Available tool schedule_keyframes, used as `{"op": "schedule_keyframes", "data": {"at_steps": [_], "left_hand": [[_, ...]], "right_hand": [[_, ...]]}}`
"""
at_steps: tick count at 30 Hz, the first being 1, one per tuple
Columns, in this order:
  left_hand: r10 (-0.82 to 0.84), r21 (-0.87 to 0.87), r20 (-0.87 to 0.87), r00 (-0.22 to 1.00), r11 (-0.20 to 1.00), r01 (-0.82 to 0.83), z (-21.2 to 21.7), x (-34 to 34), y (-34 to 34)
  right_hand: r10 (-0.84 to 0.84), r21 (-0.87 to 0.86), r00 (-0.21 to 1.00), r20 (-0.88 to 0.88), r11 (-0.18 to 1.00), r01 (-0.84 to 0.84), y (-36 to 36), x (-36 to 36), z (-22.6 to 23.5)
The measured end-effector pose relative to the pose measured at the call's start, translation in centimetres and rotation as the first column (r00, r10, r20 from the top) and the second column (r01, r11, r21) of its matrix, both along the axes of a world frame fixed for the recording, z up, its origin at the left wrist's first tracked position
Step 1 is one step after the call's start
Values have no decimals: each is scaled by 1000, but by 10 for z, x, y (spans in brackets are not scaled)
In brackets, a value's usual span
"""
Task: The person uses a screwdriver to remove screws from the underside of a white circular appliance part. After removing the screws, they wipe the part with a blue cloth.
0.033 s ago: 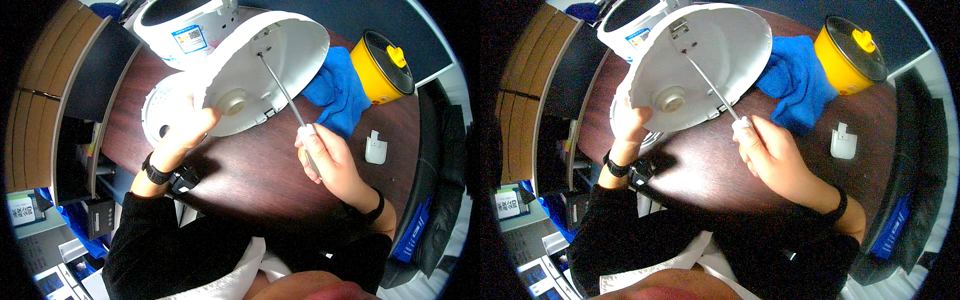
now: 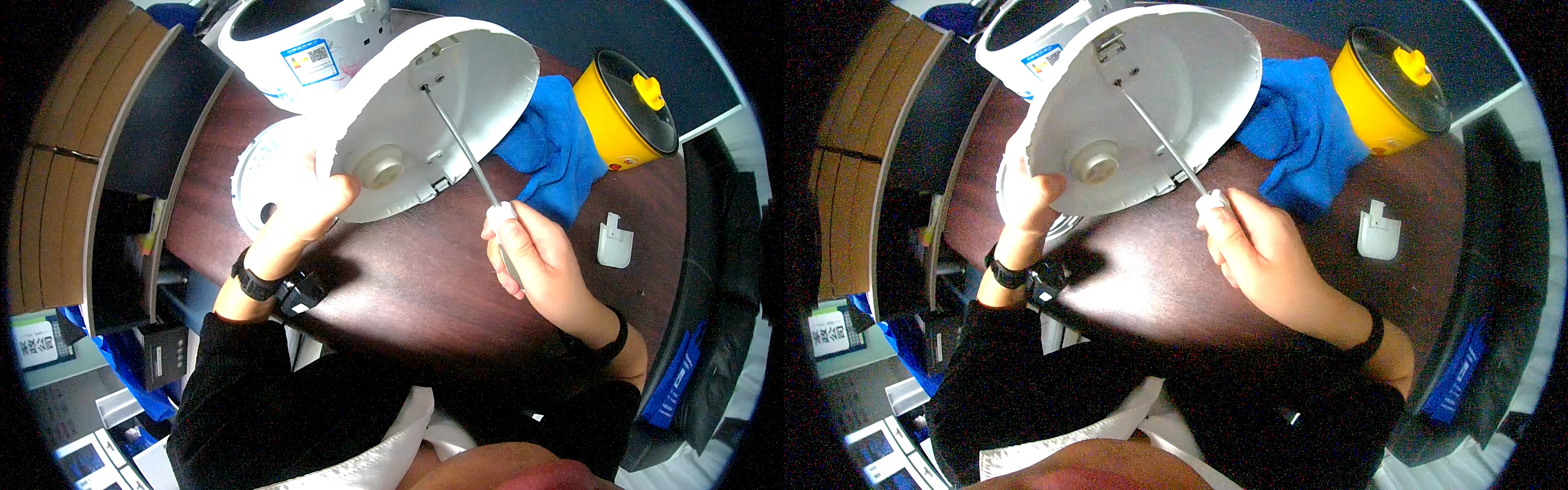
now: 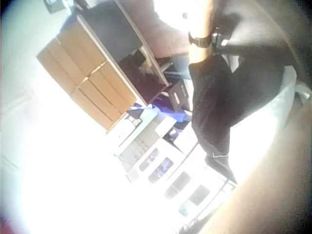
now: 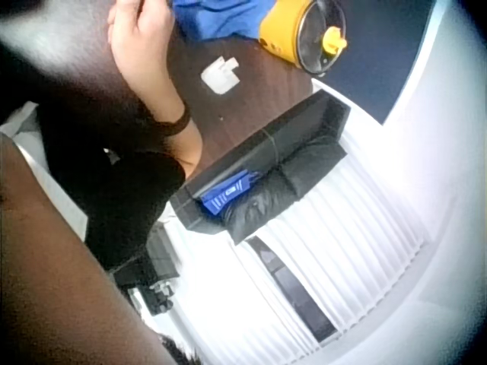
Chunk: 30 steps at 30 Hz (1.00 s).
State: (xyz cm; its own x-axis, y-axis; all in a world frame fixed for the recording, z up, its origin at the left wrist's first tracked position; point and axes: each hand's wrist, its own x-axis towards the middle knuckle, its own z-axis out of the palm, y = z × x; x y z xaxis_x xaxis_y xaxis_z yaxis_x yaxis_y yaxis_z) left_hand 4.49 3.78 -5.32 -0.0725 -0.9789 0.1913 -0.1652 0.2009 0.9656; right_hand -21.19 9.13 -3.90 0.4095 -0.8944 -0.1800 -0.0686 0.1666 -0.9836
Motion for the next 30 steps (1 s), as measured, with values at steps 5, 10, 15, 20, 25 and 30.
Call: {"op": "schedule_keyframes", "data": {"at_steps": [5,10,15,20,25,30], "left_hand": [[-59,-58,54,997,996,63,5,-1,2],[48,-109,226,973,994,-23,10,0,-3],[-51,-192,228,972,977,97,18,-4,-9],[-50,-101,-34,998,994,47,15,-10,0],[-4,-87,-108,994,996,-5,4,-15,4],[33,-197,137,990,980,-6,-4,-10,7]], "right_hand": [[-45,-261,986,-160,965,1,1,-2,-3],[-270,-487,858,-437,873,26,-7,-5,8],[-498,-771,734,-462,634,-56,-15,-8,5],[49,108,996,-68,993,-42,-14,-11,24],[73,382,842,535,868,-317,-12,-7,5],[82,405,741,667,794,-453,-6,-3,9]]}}
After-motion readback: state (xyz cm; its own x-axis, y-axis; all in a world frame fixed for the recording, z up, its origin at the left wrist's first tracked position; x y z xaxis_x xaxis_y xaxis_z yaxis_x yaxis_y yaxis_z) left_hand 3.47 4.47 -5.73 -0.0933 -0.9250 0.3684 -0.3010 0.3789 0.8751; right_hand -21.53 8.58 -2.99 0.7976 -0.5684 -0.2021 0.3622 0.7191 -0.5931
